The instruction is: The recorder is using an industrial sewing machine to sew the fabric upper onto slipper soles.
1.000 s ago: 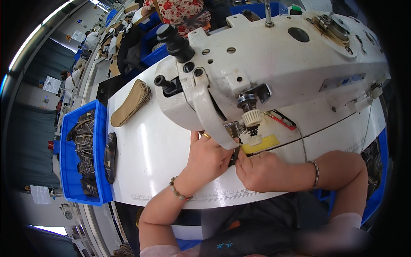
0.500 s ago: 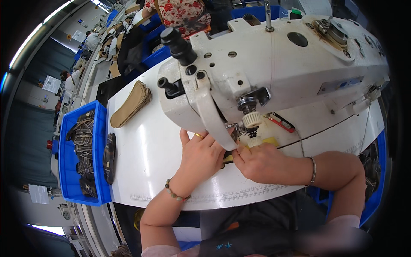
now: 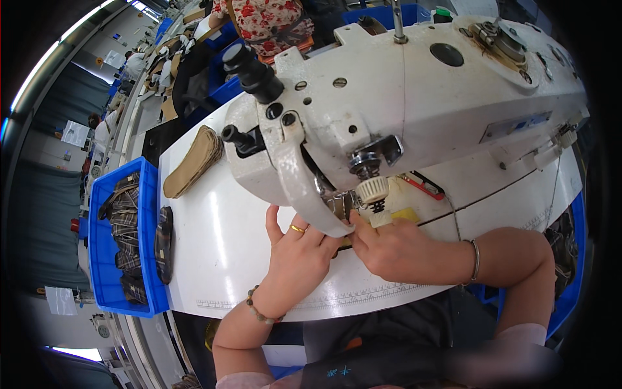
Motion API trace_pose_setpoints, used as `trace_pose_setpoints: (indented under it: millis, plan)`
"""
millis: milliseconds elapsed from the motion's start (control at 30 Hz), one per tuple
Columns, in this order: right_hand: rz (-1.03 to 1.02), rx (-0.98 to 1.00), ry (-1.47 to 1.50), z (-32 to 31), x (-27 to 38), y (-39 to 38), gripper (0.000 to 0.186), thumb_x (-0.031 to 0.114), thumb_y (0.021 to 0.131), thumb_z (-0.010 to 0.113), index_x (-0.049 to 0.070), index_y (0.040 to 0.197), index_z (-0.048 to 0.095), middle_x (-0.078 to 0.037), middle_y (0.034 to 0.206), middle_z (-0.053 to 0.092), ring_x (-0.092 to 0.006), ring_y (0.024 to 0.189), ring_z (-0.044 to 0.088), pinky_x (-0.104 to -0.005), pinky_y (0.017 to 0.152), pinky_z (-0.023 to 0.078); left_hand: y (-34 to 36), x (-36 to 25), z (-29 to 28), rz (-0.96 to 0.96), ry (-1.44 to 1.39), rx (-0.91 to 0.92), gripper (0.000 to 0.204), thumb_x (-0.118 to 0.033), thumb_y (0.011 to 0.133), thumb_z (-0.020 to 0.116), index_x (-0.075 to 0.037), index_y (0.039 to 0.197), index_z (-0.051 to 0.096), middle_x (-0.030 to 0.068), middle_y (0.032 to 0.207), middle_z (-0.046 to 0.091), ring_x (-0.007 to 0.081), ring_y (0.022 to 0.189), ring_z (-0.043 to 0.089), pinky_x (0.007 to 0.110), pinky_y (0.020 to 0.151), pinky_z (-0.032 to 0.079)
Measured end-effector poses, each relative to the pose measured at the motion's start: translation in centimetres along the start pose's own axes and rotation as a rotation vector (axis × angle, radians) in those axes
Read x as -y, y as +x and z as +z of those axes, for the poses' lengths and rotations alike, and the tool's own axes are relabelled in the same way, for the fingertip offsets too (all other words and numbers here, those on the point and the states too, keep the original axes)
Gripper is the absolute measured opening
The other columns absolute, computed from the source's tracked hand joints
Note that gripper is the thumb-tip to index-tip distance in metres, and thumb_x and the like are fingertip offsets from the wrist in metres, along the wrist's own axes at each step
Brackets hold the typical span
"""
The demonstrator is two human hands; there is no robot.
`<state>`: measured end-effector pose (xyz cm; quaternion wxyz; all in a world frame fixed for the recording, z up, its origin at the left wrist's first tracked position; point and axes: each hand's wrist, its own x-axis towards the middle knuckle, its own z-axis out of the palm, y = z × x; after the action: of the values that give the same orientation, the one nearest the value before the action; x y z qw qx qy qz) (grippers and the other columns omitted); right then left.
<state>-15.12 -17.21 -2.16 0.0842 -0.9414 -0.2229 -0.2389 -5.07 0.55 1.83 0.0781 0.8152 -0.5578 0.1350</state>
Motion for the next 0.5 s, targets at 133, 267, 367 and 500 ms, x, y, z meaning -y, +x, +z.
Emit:
trace_pose_setpoints:
  millis: [133, 267, 367, 500]
  plan:
    - [0.064, 0.009, -0.001, -1.0, 0.2, 0.3, 0.016, 0.011, 0.077, 0.065, 0.0, 0.087, 0.07, -0.005, 0.069, 0.057, -0.017, 0.056, 0.061, -0.0314, 0.048, 0.048, -0.1, 0.7, 0.0, -0.018, -0.008, 0.108, 0.031, -0.017, 0.081, 0.071, -0.021, 0.112, 0.073, -0.0052, 0.121, 0.064, 0.0195, 0.122, 0.054, 0.066, 0.11, 0.017]
    - [0.082, 0.083, 0.048, -0.9, 0.0, -0.3, 0.024, 0.011, 0.081, 0.064, -0.002, 0.1, 0.07, -0.006, 0.07, 0.061, -0.0178, 0.058, 0.063, -0.0315, 0.048, 0.048, 0.6, 1.1, 0.2, 0.027, -0.14, 0.012, 0.033, -0.01, 0.072, 0.077, -0.019, 0.103, 0.073, -0.0064, 0.1, 0.062, 0.0192, 0.09, 0.058, 0.052, 0.09, 0.031]
    - [0.084, 0.133, 0.098, -1.3, -0.1, -0.2, 0.028, 0.011, 0.082, 0.063, -0.004, 0.104, 0.07, -0.007, 0.07, 0.063, -0.018, 0.058, 0.064, -0.0316, 0.048, 0.048, 0.8, 1.4, 0.5, 0.045, -0.21, 0.004, 0.026, -0.011, 0.074, 0.076, -0.018, 0.099, 0.074, -0.0059, 0.099, 0.062, 0.0193, 0.087, 0.059, 0.047, 0.085, 0.031]
    - [0.072, 0.144, 0.109, -1.4, -0.1, -0.1, 0.026, 0.01, 0.084, 0.062, -0.005, 0.103, 0.069, -0.007, 0.068, 0.063, -0.0179, 0.057, 0.064, -0.0314, 0.047, 0.048, 1.0, 1.7, 1.1, 0.093, -0.233, -0.056, 0.019, -0.012, 0.075, 0.076, -0.014, 0.093, 0.074, -0.0036, 0.097, 0.063, 0.0208, 0.084, 0.059, 0.044, 0.08, 0.035]
